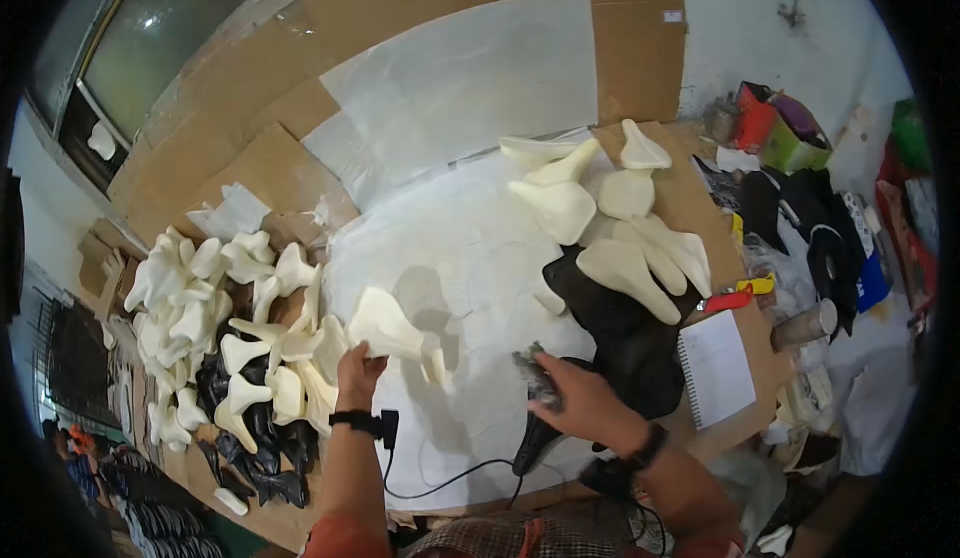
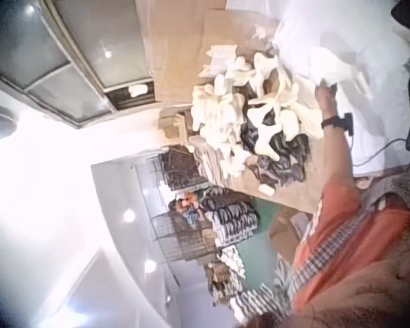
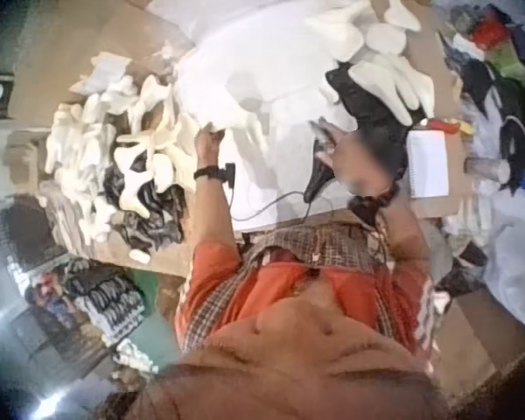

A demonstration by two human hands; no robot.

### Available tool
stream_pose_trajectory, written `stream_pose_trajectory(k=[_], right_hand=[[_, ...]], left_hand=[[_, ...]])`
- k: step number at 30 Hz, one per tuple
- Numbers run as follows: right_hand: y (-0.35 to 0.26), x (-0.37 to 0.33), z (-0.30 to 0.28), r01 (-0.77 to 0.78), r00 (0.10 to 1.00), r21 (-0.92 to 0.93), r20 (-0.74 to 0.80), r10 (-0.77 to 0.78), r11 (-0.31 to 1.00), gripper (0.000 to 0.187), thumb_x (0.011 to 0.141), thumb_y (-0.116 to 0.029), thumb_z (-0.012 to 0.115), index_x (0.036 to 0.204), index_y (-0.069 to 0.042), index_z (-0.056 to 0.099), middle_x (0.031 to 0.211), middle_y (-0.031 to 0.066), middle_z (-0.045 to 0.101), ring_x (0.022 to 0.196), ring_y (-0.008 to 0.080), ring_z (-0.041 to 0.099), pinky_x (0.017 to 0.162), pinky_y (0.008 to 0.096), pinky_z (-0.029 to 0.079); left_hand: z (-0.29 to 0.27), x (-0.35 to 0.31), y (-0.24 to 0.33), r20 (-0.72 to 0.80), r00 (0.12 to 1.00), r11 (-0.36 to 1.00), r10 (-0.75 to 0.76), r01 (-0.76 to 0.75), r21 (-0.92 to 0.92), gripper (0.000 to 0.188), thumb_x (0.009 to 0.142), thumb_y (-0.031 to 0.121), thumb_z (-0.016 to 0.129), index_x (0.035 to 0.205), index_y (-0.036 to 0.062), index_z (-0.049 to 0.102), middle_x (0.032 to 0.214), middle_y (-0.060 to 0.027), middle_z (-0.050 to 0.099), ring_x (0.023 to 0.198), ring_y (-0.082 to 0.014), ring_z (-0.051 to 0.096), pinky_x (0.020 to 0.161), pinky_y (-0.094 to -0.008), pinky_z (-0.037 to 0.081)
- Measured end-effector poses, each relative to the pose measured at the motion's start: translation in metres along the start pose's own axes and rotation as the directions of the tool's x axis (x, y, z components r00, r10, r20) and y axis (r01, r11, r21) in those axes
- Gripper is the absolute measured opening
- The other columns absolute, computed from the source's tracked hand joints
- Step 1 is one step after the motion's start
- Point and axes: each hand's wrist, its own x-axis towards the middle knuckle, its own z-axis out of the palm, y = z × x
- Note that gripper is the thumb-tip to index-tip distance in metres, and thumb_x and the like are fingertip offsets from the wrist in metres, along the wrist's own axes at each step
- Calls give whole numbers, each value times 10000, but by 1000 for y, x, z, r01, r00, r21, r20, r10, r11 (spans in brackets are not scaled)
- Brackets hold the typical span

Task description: The person retrieves white bicycle seats from a large sack and places them on a workbench. Using a spray gun, they apply black paint to the seats one by one, then set the painted items aside. The process is repeated for multiple seats throughout the clip.

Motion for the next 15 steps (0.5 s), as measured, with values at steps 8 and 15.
stream_pose_trajectory(k=[8, 15], right_hand=[[126, 113, 50, -59, 994, -558, 46, 102, 827, 261, 711, -154, 619, 924, -4, 613, 873, 174, 627, 804, 317, 619, 715, 401, 506], [152, 141, 78, -6, 1000, -582, -10, 0, 813, 70, 664, -68, 563, 669, -28, 621, 721, 171, 625, 732, 313, 630, 602, 424, 500]], left_hand=[[-28, -36, -24, -4, 991, 971, -130, 127, -204, 277, 883, 212, 523, 1113, 56, 517, 969, -79, 626, 796, -222, 599, 648, -318, 487], [-53, -70, -14, 14, 982, 957, -187, 185, -224, 303, 873, 246, 557, 1104, 51, 550, 993, -86, 643, 828, -211, 607, 654, -318, 470]])
